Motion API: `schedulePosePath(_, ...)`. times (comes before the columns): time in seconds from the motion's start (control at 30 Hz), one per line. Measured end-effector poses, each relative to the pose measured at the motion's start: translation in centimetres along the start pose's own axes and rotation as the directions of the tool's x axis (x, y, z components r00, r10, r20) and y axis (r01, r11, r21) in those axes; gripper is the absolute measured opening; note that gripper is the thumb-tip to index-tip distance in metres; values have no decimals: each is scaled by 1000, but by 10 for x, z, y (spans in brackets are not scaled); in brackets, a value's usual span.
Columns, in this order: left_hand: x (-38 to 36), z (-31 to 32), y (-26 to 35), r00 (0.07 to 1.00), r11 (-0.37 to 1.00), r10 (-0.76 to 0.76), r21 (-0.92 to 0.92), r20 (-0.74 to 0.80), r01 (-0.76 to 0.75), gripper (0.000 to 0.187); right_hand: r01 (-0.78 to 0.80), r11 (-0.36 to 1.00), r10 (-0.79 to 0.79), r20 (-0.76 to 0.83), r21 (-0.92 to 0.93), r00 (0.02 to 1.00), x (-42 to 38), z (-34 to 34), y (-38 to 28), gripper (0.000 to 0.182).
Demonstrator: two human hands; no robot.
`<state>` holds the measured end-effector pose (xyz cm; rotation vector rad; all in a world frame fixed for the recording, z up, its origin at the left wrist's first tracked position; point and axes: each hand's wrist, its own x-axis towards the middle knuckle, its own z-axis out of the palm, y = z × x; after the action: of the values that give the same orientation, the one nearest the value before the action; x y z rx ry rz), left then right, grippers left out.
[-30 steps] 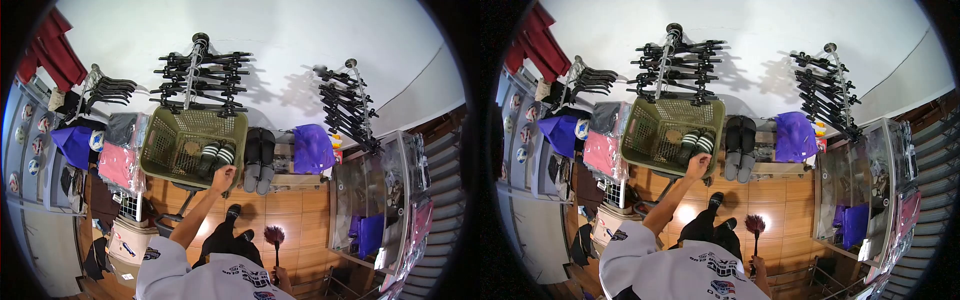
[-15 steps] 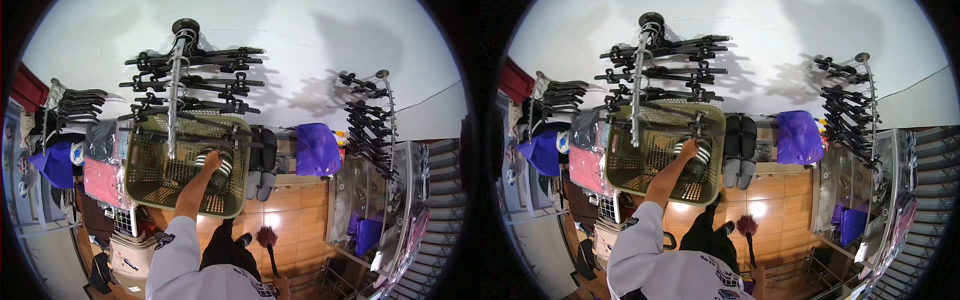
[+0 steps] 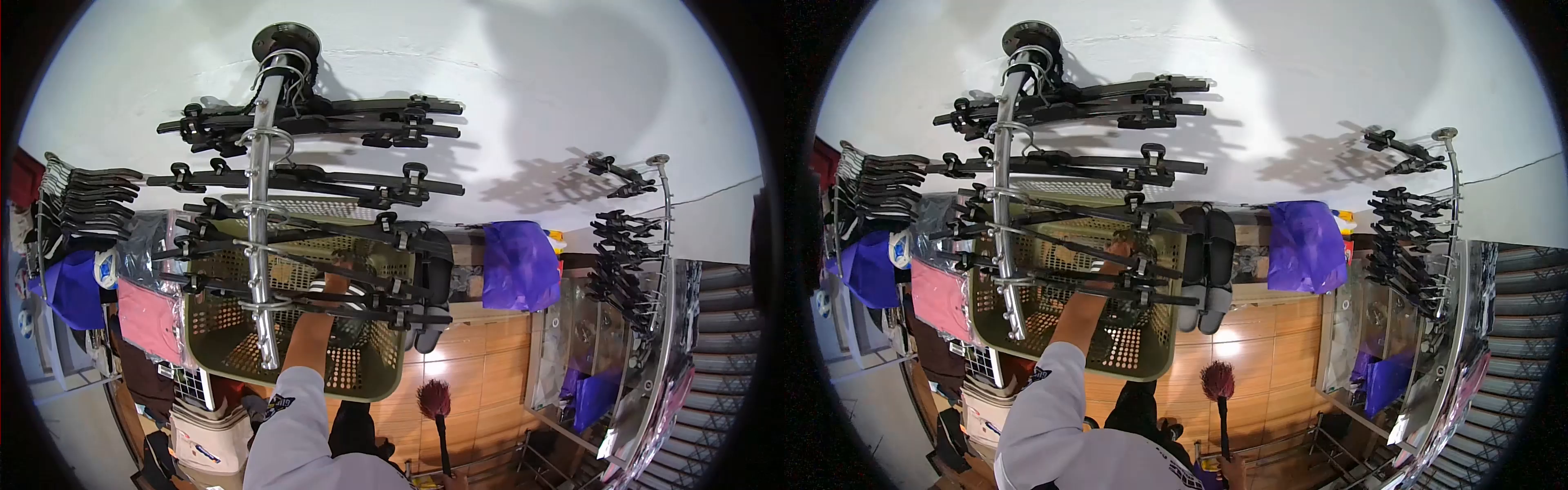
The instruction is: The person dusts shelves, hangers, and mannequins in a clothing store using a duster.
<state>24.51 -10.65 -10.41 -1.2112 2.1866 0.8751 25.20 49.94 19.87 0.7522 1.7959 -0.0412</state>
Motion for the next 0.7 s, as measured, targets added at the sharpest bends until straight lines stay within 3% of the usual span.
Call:
schedulePosePath(0.2, 4, -4, -8, 999, 998, 43, -45, -26, -44, 39, -23, 999, 23, 15, 32, 1000, -10, -2, -3, 29)
schedulePosePath(0.43, -28, -44, -16, 975, 970, 178, -141, -134, -196, 41, 208, 973, -205, -40, 100, 978, 42, 14, 43, 25)
schedulePosePath(0.53, -61, -63, -27, 955, 943, 238, -192, -179, -271, 42, 312, 946, -317, 59, 84, 947, 75, 18, 63, 23)
schedulePosePath(0.6, -89, -76, -29, 939, 926, 276, -205, -204, -317, 43, 242, 964, -253, 93, 112, 963, 64, 14, 57, 22)
schedulePosePath(0.67, -118, -92, -21, 932, 947, 320, 30, -172, -320, 44, 172, 975, -190, 129, 141, 973, 55, 18, 57, 21)
schedulePosePath(0.7, -133, -99, -14, 939, 919, 325, 272, -115, -285, 48, 230, 962, -237, 32, 148, 971, 54, 23, 62, 20)
